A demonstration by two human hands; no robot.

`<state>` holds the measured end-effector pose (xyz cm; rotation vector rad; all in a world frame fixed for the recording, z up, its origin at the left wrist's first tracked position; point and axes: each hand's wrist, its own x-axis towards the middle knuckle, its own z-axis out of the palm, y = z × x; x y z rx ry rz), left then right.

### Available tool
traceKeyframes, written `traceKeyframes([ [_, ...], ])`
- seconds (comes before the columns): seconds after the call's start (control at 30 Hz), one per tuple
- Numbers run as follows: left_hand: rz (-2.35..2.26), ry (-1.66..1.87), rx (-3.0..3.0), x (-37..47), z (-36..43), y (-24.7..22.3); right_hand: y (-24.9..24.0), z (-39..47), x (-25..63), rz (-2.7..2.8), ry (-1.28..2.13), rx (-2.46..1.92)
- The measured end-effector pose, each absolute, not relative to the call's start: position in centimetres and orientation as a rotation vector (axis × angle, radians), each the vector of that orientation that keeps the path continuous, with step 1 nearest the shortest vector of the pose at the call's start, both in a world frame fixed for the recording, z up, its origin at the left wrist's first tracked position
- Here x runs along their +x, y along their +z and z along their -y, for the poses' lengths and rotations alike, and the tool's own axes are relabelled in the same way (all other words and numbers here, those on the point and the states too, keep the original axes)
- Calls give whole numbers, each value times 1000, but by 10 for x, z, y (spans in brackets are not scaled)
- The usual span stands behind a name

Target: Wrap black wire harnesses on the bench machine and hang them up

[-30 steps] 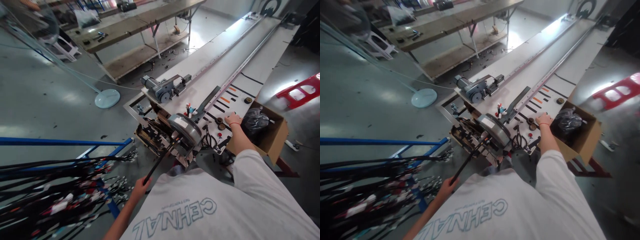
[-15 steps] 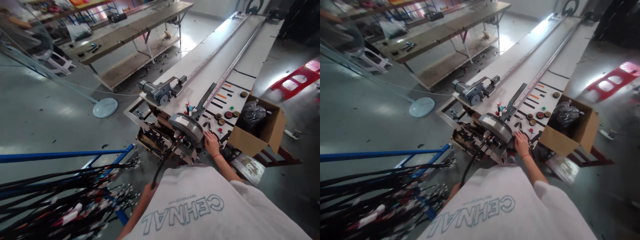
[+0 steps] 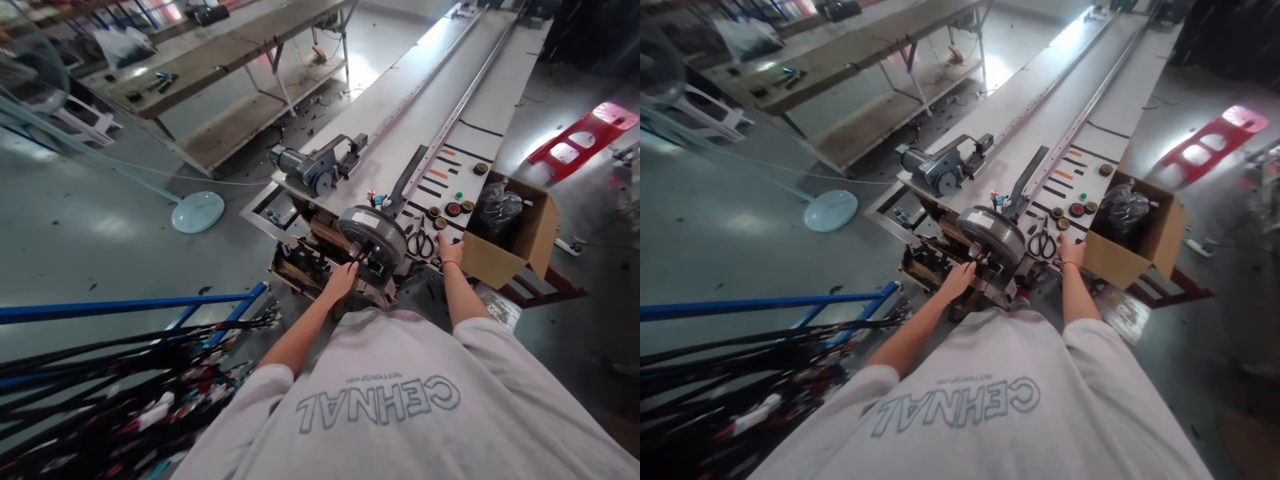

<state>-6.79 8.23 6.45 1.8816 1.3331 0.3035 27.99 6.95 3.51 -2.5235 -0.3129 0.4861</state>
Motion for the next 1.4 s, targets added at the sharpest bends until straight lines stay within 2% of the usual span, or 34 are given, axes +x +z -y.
traceKeyframes([
  [0.17,-1336,311,1809,-77,-72,65,29,-72,275,306,356,-2582],
  [0.43,-1406,298,1899,-86,-67,60,22,-73,279,325,335,-2572],
  [0.8,-1304,439,1547,-139,-26,39,24,-73,279,343,358,-2557],
  [0.97,-1413,522,1583,-118,-27,43,28,-73,277,340,367,-2547],
  [1.4,-1351,559,1619,-89,-44,43,22,-73,278,344,345,-2550],
])
